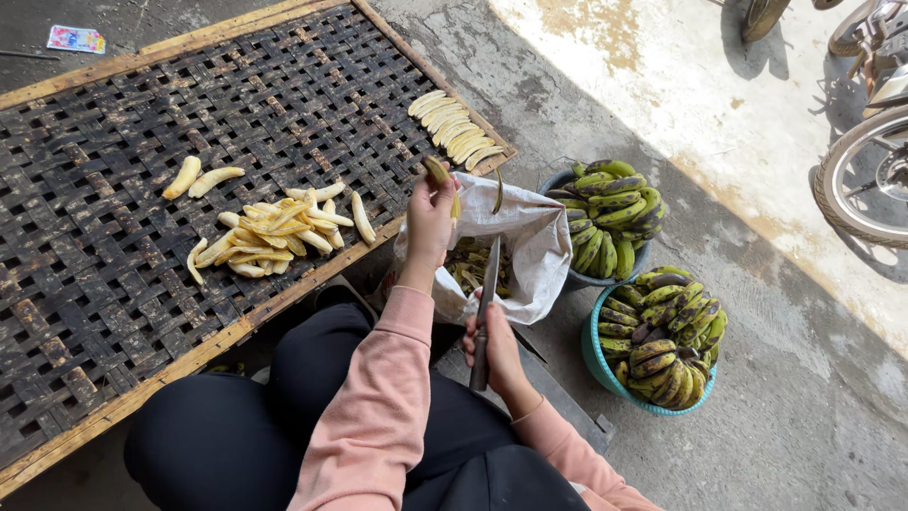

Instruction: The person sits on the ground peeling green bananas with a small knife, cutting the peel and stripping it off by hand. Peeled bananas are placed on a slatted wooden drying rack and discarded peels are dropped into a woven sack.

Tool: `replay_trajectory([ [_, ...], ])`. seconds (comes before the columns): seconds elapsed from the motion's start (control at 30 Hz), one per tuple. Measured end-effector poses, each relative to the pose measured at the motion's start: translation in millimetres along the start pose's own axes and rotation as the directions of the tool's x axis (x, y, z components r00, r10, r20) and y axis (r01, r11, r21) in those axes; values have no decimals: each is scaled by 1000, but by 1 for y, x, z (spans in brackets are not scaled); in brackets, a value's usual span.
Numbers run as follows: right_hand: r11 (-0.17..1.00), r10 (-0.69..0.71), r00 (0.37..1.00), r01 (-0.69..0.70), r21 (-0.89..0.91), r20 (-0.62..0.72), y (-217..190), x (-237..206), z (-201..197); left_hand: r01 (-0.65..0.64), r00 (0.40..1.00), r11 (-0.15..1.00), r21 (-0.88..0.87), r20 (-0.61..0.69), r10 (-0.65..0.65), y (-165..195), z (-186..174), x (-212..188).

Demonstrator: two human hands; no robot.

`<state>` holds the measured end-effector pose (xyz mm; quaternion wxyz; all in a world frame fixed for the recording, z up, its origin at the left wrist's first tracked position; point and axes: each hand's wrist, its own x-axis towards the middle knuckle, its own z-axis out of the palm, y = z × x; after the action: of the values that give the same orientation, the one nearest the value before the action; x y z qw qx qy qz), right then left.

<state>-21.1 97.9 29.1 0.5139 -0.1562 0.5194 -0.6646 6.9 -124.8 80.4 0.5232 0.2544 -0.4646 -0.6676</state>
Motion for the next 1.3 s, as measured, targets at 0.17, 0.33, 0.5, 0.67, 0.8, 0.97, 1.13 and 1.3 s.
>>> replay_trajectory([
  [0.17,760,-514,814,579,-297,271,-76,26,10,-355,921,735,578,79,383,36,15,-23],
  [0.33,351,-651,689,646,-678,320,-108,39,35,-481,844,545,687,194,500,47,26,-39],
  [0.5,170,-764,566,638,-751,308,-112,49,50,-543,803,502,673,241,545,43,28,-43],
  [0.67,111,-817,464,709,-696,343,-118,59,58,-582,773,428,691,307,556,40,29,-43],
  [0.8,806,-538,835,550,-220,116,-129,67,60,-629,739,407,662,349,576,41,25,-37],
  [0.97,958,-192,963,141,251,190,-136,85,19,-633,775,622,462,375,509,38,14,-27],
  [1.13,657,96,853,-442,611,513,-96,129,-34,-220,946,971,-95,221,236,24,20,-21],
  [1.3,802,277,944,-329,498,178,-62,123,-47,-12,998,795,-607,-54,-26,23,-11,6],
])
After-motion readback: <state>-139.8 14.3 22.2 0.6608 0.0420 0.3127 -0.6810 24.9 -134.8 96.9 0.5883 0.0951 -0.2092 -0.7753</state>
